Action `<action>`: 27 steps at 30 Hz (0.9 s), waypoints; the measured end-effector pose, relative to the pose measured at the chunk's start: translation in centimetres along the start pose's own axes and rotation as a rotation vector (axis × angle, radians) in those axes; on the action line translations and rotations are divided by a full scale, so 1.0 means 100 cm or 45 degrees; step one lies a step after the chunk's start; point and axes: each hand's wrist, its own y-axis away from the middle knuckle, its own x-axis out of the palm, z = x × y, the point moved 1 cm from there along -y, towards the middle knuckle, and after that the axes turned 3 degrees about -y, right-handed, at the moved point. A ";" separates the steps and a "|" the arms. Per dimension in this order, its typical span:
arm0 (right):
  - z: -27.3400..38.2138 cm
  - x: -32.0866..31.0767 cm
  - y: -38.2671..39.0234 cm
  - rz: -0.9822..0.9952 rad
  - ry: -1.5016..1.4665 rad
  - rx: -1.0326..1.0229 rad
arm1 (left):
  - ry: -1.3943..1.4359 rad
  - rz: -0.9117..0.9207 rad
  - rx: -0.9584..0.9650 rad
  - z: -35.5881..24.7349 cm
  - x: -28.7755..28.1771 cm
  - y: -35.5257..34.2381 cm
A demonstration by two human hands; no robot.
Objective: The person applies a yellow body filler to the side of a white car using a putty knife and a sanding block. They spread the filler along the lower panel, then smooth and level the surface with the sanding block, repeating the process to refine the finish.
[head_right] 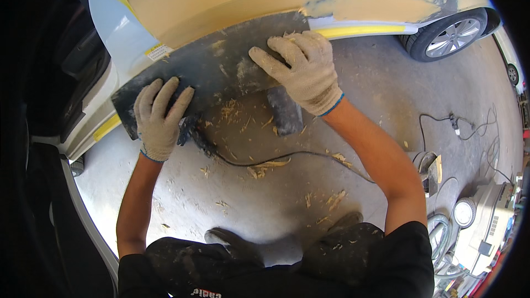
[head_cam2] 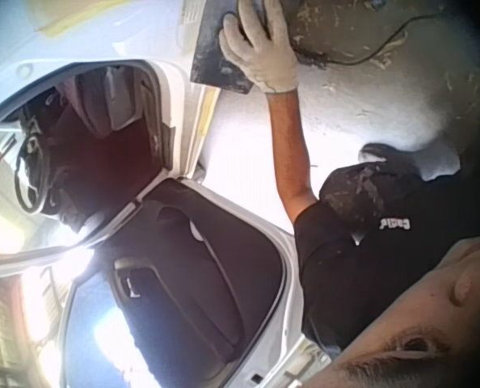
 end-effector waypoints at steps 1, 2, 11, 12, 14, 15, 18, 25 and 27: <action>-0.001 -0.004 -0.005 -0.022 0.002 -0.012 | -0.023 -0.038 0.007 0.000 -0.004 -0.002; -0.002 -0.007 -0.010 -0.043 0.005 -0.024 | -0.040 -0.087 0.000 0.003 -0.007 -0.004; -0.014 0.008 -0.029 -0.161 0.036 -0.082 | -0.152 -0.069 -0.026 0.019 -0.005 -0.016; -0.014 0.010 -0.029 -0.156 0.037 -0.080 | -0.159 -0.067 -0.026 0.020 -0.004 -0.016; -0.015 0.010 -0.029 -0.147 0.042 -0.081 | -0.132 -0.067 -0.032 0.022 -0.002 -0.015; -0.015 0.010 -0.030 -0.142 0.048 -0.082 | -0.119 -0.066 -0.035 0.022 0.000 -0.014; -0.015 0.011 -0.030 -0.129 0.041 -0.071 | -0.107 -0.088 -0.030 0.023 0.003 -0.014; -0.015 0.012 -0.031 -0.168 0.049 -0.076 | -0.087 -0.126 -0.021 0.022 0.004 -0.015; -0.017 0.011 -0.030 -0.168 0.052 -0.074 | -0.076 -0.107 -0.024 0.020 0.003 -0.016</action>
